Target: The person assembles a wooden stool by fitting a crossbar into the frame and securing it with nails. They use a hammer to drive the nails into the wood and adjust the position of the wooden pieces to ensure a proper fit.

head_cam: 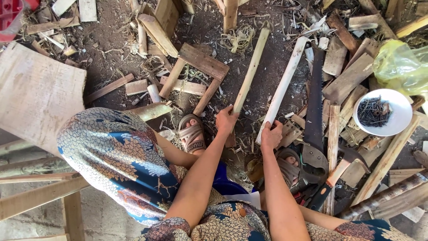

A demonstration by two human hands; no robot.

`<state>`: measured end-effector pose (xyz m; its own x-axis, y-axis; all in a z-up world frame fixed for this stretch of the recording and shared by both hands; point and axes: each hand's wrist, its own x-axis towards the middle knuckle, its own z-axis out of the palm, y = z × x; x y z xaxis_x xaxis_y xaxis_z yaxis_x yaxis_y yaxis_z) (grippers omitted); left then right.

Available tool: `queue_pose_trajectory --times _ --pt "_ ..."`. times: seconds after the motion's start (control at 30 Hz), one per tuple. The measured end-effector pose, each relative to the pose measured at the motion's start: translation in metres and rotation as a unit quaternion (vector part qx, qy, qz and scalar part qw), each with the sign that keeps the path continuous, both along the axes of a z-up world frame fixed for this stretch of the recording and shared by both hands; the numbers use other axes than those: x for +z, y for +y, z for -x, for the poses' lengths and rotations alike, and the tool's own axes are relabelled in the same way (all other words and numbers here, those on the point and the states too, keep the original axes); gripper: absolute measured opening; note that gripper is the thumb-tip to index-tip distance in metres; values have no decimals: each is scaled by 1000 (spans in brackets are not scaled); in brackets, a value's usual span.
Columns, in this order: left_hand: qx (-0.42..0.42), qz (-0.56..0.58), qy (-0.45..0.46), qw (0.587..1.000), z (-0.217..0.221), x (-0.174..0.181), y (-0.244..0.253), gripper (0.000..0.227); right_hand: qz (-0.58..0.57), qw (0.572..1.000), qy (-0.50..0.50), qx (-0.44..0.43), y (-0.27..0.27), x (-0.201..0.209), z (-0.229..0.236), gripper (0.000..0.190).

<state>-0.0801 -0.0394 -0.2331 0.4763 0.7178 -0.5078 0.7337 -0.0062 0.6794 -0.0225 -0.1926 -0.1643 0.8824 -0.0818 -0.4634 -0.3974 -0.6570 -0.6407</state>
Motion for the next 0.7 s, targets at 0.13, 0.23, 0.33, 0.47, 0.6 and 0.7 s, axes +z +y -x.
queue_pose_trajectory --times 0.13,0.23,0.33,0.47,0.6,0.7 --pt "-13 -66 49 997 -6 3 9 45 -6 1000 3 9 -3 -4 -1 35" --pt "-15 -122 68 990 -9 3 10 43 13 1000 7 12 -4 -14 -4 36" --pt "27 -162 40 986 -8 15 1 37 7 1000 5 13 -3 -10 -4 34" --pt "68 -221 21 973 -7 4 -14 42 8 1000 8 6 -3 -10 -3 35" --pt "79 -257 -1 963 -9 -1 -17 46 4 1000 7 7 -5 -11 -4 36" --pt "93 -266 -7 960 -12 0 -18 45 -2 1000 4 9 -4 -7 -3 36"
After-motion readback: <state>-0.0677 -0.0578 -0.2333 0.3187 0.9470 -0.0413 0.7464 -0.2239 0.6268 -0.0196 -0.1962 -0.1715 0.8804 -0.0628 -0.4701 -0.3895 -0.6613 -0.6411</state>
